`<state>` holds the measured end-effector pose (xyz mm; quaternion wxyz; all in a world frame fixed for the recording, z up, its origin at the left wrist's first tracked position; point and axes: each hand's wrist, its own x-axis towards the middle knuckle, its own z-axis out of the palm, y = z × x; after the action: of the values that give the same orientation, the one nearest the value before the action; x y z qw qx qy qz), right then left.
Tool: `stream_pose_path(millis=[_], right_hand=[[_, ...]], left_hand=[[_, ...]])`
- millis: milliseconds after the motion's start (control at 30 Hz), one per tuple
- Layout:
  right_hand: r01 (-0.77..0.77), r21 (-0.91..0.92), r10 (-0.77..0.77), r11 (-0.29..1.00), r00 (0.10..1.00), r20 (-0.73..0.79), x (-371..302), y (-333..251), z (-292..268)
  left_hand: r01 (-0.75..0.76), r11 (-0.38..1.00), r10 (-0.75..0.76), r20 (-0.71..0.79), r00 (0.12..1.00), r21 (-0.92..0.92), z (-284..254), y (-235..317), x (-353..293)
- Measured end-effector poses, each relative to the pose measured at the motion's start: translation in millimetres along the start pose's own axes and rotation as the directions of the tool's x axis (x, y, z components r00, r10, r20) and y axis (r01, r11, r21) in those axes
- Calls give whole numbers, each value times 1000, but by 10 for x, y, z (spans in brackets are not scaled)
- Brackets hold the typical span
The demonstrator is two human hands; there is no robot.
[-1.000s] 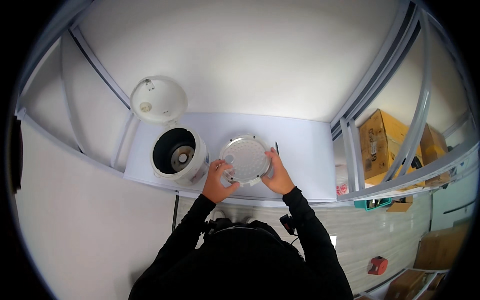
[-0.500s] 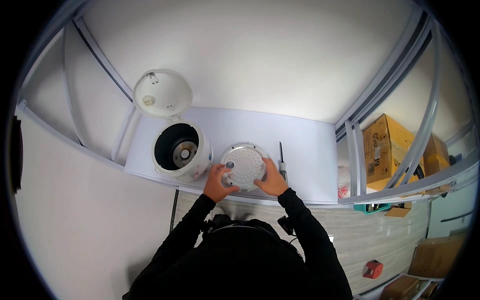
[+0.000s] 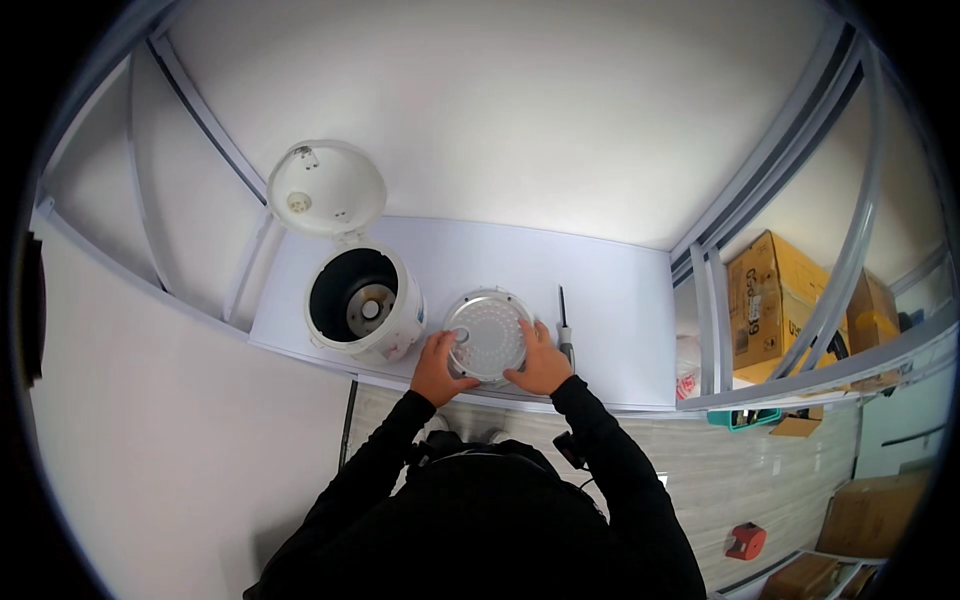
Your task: The person uses a screwdriver to fasten screws into a white circular plastic component, then attaches a small white plastic piece to a larger white lid. The person places the lid onto a white cylindrical appliance and continues to secure the circular component with screws.
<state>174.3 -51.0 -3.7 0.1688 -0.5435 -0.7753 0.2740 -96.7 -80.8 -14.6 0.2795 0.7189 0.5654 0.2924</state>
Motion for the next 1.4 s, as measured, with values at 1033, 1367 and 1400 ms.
stream_pose_path(millis=[1033,1367,1400], right_hand=[[-442,-189,412,877,894,-178,-274,209,-173],[-121,44,125,992,813,-569,-499,180,-416],[-153,142,207,978,797,-567,-545,33,-549]], left_hand=[[-251,967,247,81,966,48,429,375,203],[-196,981,196,36,980,6,649,258,103],[-204,979,203,34,979,7,666,261,83]])
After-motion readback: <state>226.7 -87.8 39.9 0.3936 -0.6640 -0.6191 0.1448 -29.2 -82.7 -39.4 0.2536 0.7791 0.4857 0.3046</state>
